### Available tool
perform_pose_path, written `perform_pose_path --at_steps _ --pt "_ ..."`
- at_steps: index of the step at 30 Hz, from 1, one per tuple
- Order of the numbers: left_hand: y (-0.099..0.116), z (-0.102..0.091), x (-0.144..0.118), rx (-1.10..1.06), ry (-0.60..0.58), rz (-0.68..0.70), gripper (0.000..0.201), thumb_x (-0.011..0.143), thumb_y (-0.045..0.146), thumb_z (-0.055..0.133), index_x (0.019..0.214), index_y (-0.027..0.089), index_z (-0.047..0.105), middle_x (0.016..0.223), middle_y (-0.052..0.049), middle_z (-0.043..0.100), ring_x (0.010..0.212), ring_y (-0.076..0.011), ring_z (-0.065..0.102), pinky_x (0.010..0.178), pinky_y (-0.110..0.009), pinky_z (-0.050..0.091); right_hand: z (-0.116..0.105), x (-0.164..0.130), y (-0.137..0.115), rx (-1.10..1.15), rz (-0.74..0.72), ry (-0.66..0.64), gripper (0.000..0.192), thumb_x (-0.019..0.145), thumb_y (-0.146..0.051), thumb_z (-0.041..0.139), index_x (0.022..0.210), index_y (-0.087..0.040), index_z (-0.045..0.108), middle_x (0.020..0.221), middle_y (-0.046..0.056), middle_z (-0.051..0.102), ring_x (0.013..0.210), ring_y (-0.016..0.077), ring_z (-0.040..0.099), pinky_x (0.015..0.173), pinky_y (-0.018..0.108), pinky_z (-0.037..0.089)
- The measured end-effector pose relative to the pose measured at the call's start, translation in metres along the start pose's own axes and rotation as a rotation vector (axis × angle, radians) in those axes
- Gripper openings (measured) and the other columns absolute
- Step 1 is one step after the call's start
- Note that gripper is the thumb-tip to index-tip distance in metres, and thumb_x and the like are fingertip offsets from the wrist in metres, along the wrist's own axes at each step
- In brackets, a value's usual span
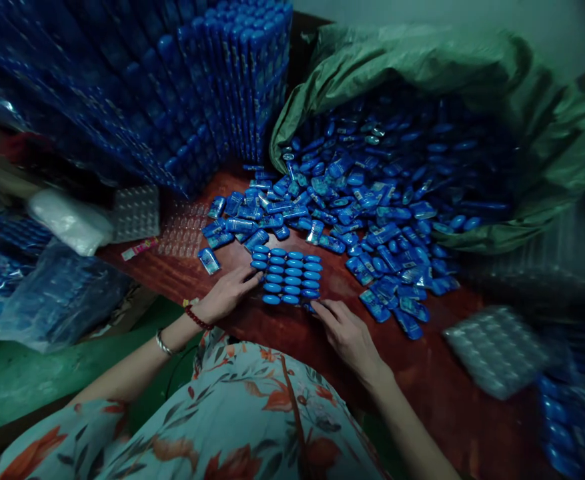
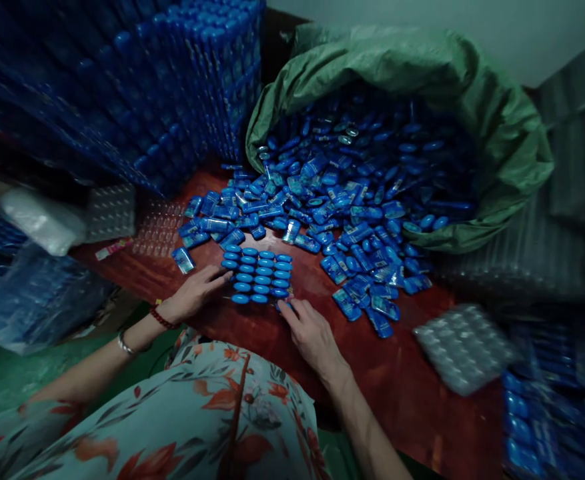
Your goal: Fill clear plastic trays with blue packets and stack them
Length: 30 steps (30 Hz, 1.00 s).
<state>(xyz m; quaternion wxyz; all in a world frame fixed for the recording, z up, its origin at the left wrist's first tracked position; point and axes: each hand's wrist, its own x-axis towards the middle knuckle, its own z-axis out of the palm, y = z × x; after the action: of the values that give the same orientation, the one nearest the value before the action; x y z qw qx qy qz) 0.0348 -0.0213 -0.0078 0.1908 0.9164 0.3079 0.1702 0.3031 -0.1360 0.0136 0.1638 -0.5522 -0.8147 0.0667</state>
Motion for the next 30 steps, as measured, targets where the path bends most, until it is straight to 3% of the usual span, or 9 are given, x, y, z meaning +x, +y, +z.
perform_pose_path --at_steps 4,8,10,12,16,19,21,24,30 --pt "0.001 0.015 -0.022 0.065 0.182 -0.14 0.041 0.09 0.014 0.038 0.128 0.026 0.047 0.122 -0.012 0.048 0.102 -0.0203 0.052 0.084 -0.036 0.048 0.009 -0.002 0.003 -0.047 -0.052 0.047 0.037 0.087 -0.006 0.039 0.113 -0.018 0.062 0.1 0.011 0.064 0.088 0.0184 0.059 0.077 0.031 0.052" --pt "-0.019 0.012 -0.035 0.053 0.526 -0.543 0.036 0.09 0.025 0.047 0.125 0.02 0.045 0.114 -0.012 0.046 0.107 -0.0216 0.051 0.091 -0.039 0.046 0.013 0.001 0.003 -0.06 -0.077 0.043 0.036 0.086 -0.006 0.04 0.112 -0.016 0.062 0.097 0.011 0.065 0.084 0.0187 0.059 0.074 0.031 0.052" --pt "-0.036 0.004 -0.038 0.079 0.574 -0.724 0.044 0.085 0.034 0.055 0.123 0.017 0.044 0.109 -0.012 0.048 0.106 -0.0251 0.051 0.093 -0.043 0.045 0.01 0.005 0.001 -0.043 -0.081 0.01 0.034 0.087 -0.008 0.039 0.11 -0.017 0.062 0.094 0.01 0.065 0.082 0.0183 0.06 0.073 0.03 0.052" --pt "-0.051 -0.003 -0.037 0.076 0.508 -0.801 0.053 0.08 0.04 0.061 0.122 0.014 0.044 0.106 -0.013 0.05 0.104 -0.0278 0.053 0.09 -0.045 0.046 0.003 0.009 0.0 0.003 -0.052 -0.019 0.03 0.089 -0.011 0.041 0.11 -0.018 0.061 0.091 0.008 0.064 0.08 0.0177 0.06 0.072 0.029 0.052" --pt "-0.062 -0.009 -0.03 0.057 0.243 -0.811 0.055 0.08 0.036 0.061 0.128 0.015 0.042 0.116 -0.016 0.044 0.098 -0.0294 0.058 0.081 -0.044 0.051 -0.005 0.013 -0.001 0.169 0.113 0.066 0.024 0.089 -0.019 0.048 0.111 -0.02 0.058 0.086 0.005 0.062 0.08 0.016 0.06 0.075 0.027 0.051" --pt "-0.06 -0.006 -0.025 0.073 0.14 -0.736 0.056 0.079 0.025 0.061 0.131 0.015 0.042 0.127 -0.018 0.037 0.108 -0.0322 0.054 0.084 -0.044 0.051 0.0 0.012 -0.002 0.188 0.138 0.105 0.024 0.089 -0.017 0.048 0.111 -0.02 0.057 0.09 0.006 0.062 0.083 0.0161 0.06 0.076 0.028 0.051" --pt "-0.058 -0.004 -0.025 0.059 0.13 -0.692 0.059 0.076 0.017 0.059 0.133 0.015 0.04 0.131 -0.019 0.034 0.113 -0.0321 0.052 0.086 -0.043 0.05 0.007 0.011 -0.003 0.144 0.106 0.077 0.023 0.09 -0.015 0.046 0.11 -0.019 0.058 0.093 0.007 0.062 0.085 0.0166 0.059 0.076 0.028 0.05" --pt "-0.05 -0.003 -0.03 -0.034 0.148 -0.65 0.054 0.078 0.012 0.05 0.131 0.015 0.043 0.121 -0.016 0.047 0.103 -0.0265 0.058 0.086 -0.042 0.05 0.01 0.012 -0.005 0.077 0.101 0.01 0.024 0.091 -0.015 0.042 0.107 -0.018 0.059 0.093 0.008 0.062 0.084 0.0168 0.058 0.074 0.027 0.049" --pt "-0.01 -0.012 -0.037 -0.279 0.363 -0.616 0.04 0.085 0.024 0.049 0.124 0.017 0.049 0.112 -0.009 0.059 0.101 -0.021 0.059 0.091 -0.039 0.048 -0.004 0.029 -0.008 -0.065 0.076 -0.154 0.028 0.09 -0.012 0.037 0.105 -0.018 0.06 0.087 0.007 0.06 0.078 0.0176 0.056 0.067 0.027 0.046"
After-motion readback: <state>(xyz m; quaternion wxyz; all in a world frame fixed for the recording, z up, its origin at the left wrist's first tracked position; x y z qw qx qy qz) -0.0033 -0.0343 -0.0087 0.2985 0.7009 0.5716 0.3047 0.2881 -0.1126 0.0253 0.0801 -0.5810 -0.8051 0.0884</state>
